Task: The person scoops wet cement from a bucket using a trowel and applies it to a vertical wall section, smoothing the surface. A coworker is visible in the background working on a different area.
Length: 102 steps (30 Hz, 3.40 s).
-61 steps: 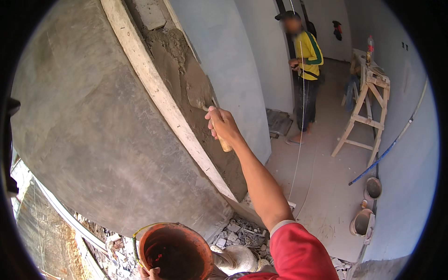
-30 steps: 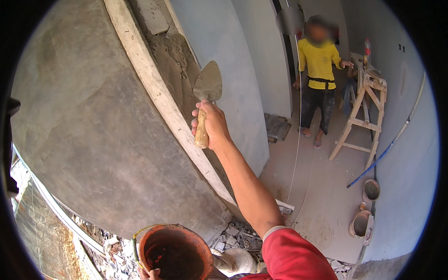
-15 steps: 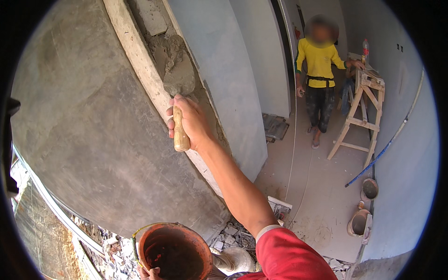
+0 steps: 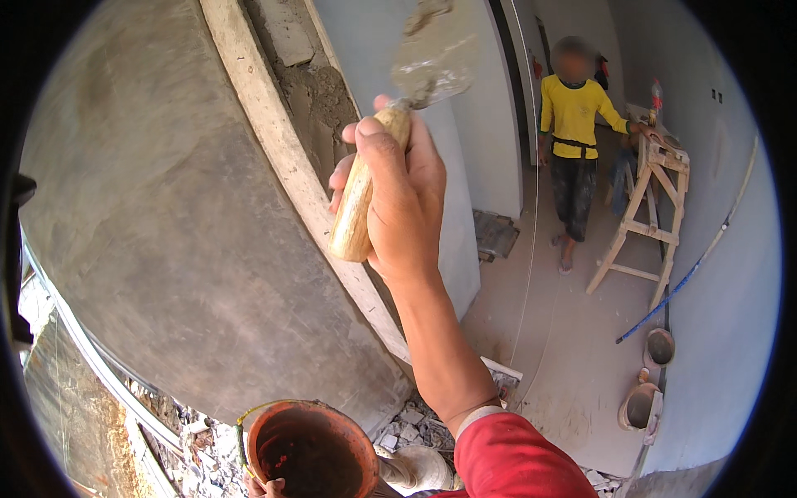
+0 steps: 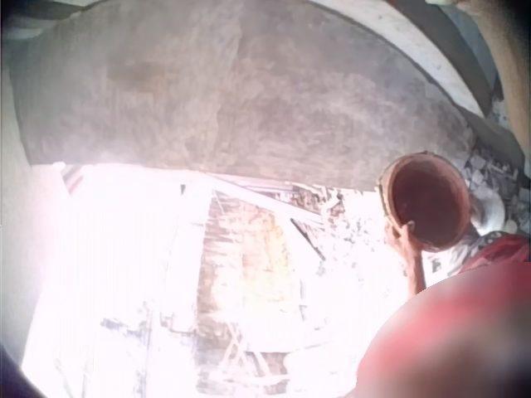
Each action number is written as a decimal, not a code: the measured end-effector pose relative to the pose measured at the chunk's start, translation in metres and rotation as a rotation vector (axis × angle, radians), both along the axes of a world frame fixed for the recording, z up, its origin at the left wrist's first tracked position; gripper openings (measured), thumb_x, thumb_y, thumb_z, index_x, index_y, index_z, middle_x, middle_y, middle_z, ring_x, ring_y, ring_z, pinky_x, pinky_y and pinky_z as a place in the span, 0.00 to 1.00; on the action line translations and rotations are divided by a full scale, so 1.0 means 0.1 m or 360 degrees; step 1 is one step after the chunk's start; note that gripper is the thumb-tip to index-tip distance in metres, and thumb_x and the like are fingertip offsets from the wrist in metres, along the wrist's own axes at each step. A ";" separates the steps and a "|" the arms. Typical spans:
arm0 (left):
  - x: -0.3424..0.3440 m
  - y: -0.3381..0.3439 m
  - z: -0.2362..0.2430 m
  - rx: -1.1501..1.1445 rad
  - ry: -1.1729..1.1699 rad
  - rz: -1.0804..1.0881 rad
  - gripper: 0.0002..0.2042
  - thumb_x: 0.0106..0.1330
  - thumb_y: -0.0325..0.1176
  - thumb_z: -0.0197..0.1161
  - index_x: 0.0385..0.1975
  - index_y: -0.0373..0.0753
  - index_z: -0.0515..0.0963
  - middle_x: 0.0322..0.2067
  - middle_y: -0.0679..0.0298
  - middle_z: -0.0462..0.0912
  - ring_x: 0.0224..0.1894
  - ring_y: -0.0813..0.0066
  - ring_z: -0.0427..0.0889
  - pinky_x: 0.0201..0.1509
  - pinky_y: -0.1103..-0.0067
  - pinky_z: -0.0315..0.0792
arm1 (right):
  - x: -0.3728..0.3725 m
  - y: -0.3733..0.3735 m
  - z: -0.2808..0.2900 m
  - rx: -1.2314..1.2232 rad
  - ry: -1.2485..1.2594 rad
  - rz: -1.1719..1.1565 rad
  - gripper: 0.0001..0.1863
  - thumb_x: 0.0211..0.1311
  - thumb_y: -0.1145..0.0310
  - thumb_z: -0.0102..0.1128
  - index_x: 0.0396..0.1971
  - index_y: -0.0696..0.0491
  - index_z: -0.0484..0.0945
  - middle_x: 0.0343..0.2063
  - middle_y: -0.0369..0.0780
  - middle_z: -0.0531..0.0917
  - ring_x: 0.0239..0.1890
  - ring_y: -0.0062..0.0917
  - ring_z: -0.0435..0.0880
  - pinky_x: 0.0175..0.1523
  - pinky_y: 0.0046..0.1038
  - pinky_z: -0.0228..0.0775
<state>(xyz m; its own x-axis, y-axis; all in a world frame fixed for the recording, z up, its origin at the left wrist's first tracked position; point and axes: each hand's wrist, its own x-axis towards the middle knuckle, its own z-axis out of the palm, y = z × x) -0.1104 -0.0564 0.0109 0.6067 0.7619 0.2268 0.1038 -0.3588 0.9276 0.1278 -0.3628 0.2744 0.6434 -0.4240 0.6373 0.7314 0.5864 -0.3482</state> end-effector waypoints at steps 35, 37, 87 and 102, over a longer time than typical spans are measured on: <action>0.28 0.39 -0.25 -0.0342 -0.0190 -0.0304 0.28 0.52 0.23 0.59 0.59 0.35 0.78 0.34 0.61 0.81 0.23 0.79 0.70 0.23 0.81 0.62 | -0.89 0.65 -3.20 -0.2910 0.0064 0.0979 0.17 0.53 0.67 0.61 0.42 0.59 0.76 0.34 0.52 0.84 0.41 0.47 0.83 0.45 0.45 0.74; 0.31 0.43 -0.27 -0.0319 -0.0163 -0.0363 0.27 0.54 0.23 0.58 0.59 0.34 0.77 0.33 0.61 0.81 0.21 0.82 0.69 0.21 0.83 0.61 | -0.89 0.76 -3.25 -0.2987 0.0045 0.0922 0.17 0.53 0.67 0.61 0.43 0.58 0.76 0.36 0.52 0.84 0.43 0.46 0.82 0.47 0.44 0.73; 0.51 0.58 -0.07 -0.0569 -0.0275 -0.0737 0.26 0.66 0.25 0.53 0.66 0.33 0.70 0.54 0.52 0.78 0.45 0.64 0.79 0.47 0.72 0.78 | -1.63 -3.50 -3.06 -0.1690 0.1581 -0.1547 0.46 0.65 0.65 0.64 0.78 0.51 0.47 0.57 0.53 0.79 0.48 0.34 0.85 0.55 0.33 0.77; 0.65 0.87 -0.49 -0.0425 -0.0193 -0.0736 0.24 0.63 0.26 0.57 0.62 0.37 0.76 0.48 0.62 0.81 0.44 0.73 0.79 0.49 0.78 0.75 | -1.83 -2.37 1.34 -0.0680 -0.0365 -0.3029 0.33 0.74 0.70 0.53 0.75 0.60 0.55 0.51 0.42 0.84 0.33 0.13 0.80 0.41 0.18 0.76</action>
